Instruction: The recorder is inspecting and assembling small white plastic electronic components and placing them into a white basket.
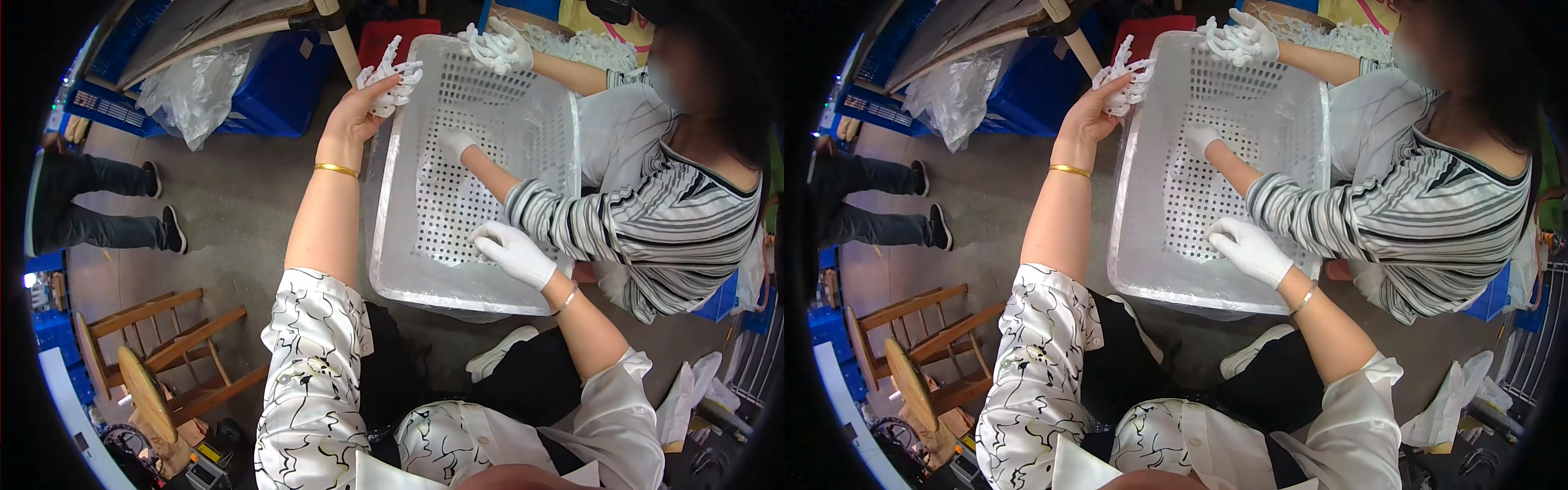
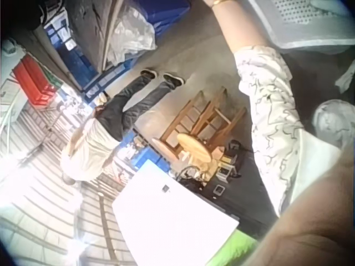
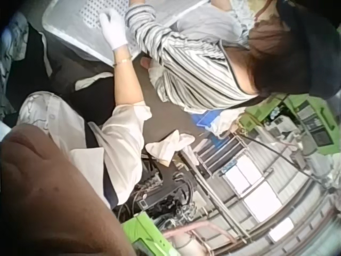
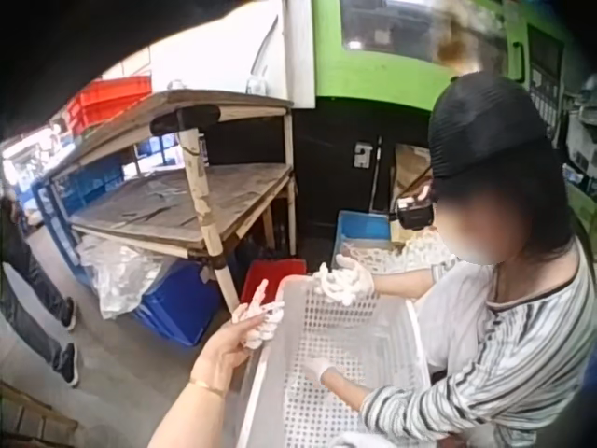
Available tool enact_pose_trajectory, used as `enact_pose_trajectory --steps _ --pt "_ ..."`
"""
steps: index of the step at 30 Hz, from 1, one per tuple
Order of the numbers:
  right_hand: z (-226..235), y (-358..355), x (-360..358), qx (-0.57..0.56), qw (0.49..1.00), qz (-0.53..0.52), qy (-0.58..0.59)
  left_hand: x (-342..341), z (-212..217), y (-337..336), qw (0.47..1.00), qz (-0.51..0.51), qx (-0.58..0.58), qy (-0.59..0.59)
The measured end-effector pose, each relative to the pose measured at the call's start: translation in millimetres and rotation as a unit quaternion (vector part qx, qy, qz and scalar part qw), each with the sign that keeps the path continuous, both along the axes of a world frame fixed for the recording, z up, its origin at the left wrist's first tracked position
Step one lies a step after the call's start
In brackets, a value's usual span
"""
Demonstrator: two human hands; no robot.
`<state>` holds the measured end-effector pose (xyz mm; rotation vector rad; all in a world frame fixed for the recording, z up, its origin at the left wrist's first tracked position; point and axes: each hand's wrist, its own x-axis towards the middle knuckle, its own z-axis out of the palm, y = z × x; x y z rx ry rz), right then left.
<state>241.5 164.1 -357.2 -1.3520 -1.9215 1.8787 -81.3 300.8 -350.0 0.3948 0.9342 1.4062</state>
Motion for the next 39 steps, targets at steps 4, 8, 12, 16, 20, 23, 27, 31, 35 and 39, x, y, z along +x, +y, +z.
enact_pose_trajectory --steps 4,8,12,16,20,23,27,31,35,39 --pt "0 0 5 0.157 0.972 0.168 -0.055 -4 1 9 0.999 -0.018 0.042 0.01" --pt "12 -13 0 0.119 0.913 0.339 -0.193 -4 2 7 0.999 0.009 0.021 0.031" --pt "7 -17 7 0.133 0.906 0.33 -0.231 4 2 9 0.999 -0.012 0.04 0.028" --pt "4 -17 9 0.185 0.909 0.312 -0.204 6 4 8 0.998 -0.022 0.049 0.039" --pt "5 -16 7 0.171 0.91 0.316 -0.208 7 9 6 0.997 -0.019 0.054 0.044" --pt "0 -17 6 0.172 0.912 0.312 -0.203 5 12 6 0.997 -0.023 0.049 0.046" --pt "1 -16 6 0.171 0.912 0.312 -0.206 7 14 4 0.998 -0.002 0.044 0.04" --pt "-1 -17 7 0.172 0.913 0.308 -0.204 7 15 4 0.999 0.006 0.04 0.036" --pt "-1 -16 6 0.174 0.909 0.315 -0.21 6 15 5 0.998 0.004 0.042 0.041" --pt "-2 -17 7 0.186 0.908 0.314 -0.205 6 15 7 0.998 0.002 0.041 0.04"
